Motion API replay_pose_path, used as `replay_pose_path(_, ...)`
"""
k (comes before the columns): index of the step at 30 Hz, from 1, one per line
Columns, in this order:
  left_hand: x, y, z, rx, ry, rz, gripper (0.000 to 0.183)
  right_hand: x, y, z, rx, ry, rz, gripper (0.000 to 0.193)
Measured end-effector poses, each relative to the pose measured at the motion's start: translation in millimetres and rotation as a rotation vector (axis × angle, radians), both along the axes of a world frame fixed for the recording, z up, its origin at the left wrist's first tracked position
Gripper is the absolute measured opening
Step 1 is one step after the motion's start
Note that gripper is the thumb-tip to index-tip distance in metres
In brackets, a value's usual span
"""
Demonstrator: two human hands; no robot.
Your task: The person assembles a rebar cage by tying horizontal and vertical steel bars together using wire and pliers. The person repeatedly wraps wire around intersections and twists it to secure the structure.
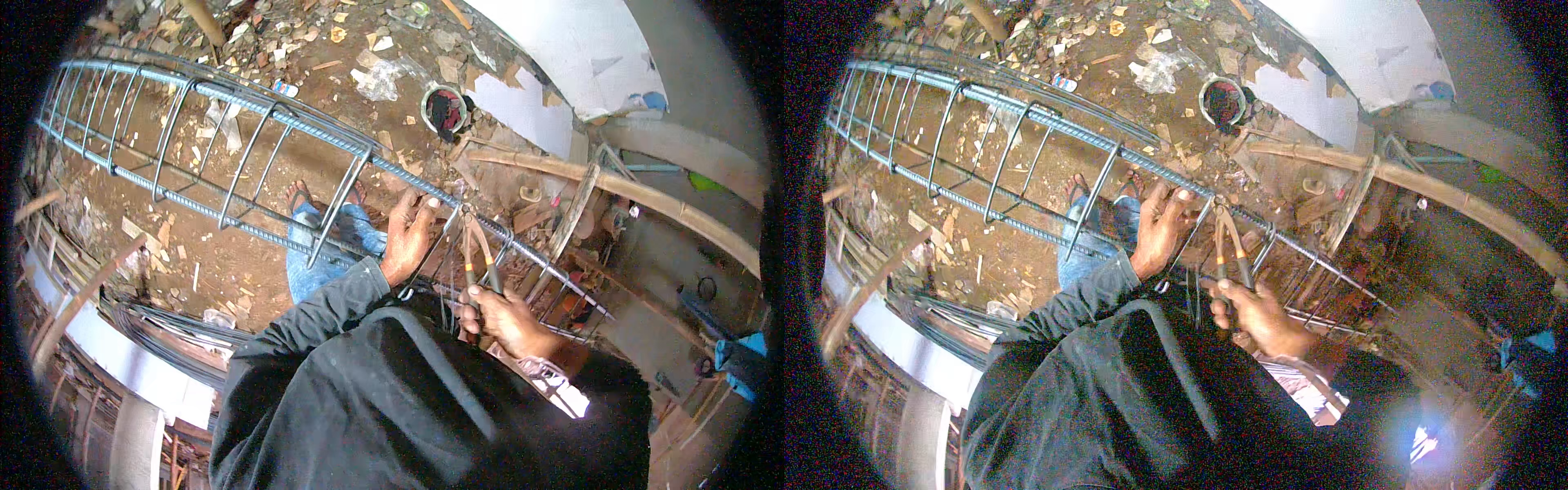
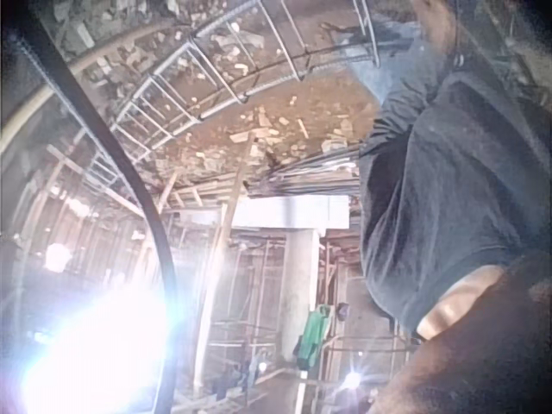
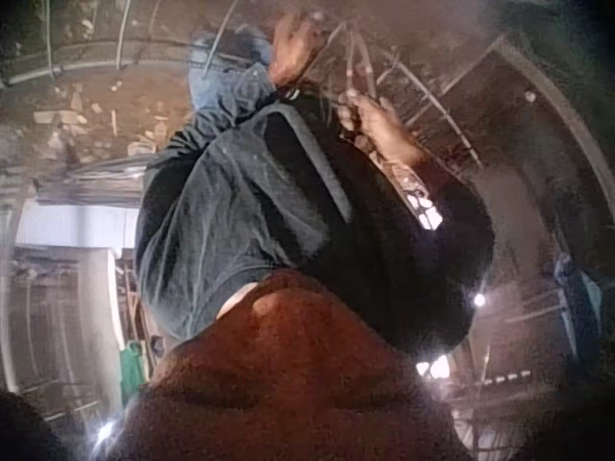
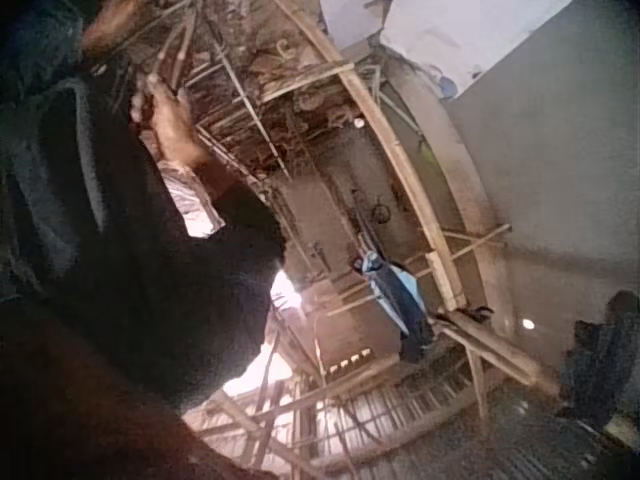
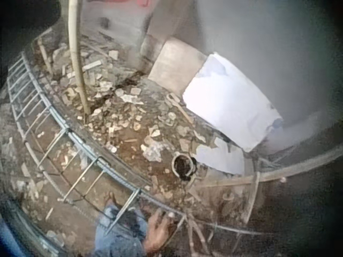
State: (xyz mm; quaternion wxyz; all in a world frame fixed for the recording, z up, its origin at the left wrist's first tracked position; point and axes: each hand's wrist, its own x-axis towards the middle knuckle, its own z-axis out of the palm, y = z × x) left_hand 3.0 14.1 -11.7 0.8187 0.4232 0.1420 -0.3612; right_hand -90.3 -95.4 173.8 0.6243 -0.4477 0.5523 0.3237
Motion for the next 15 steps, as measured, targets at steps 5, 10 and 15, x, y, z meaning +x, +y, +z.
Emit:
replay_pose_path(5,1.4,4.0,4.6,-0.145,0.03,-0.029,0.035,-22.3,35.9,-24.3,-0.055,-0.215,-0.158,0.035)
replay_pose_path(10,-1.9,3.4,2.2,-0.146,-0.151,-0.077,0.04,-22.2,51.6,-19.6,-0.474,-0.508,0.149,0.058)
replay_pose_path(15,-3.9,5.4,-5.9,-0.052,-0.068,-0.12,0.037,-25.2,10.7,-10.2,-0.007,-0.353,0.036,0.06)
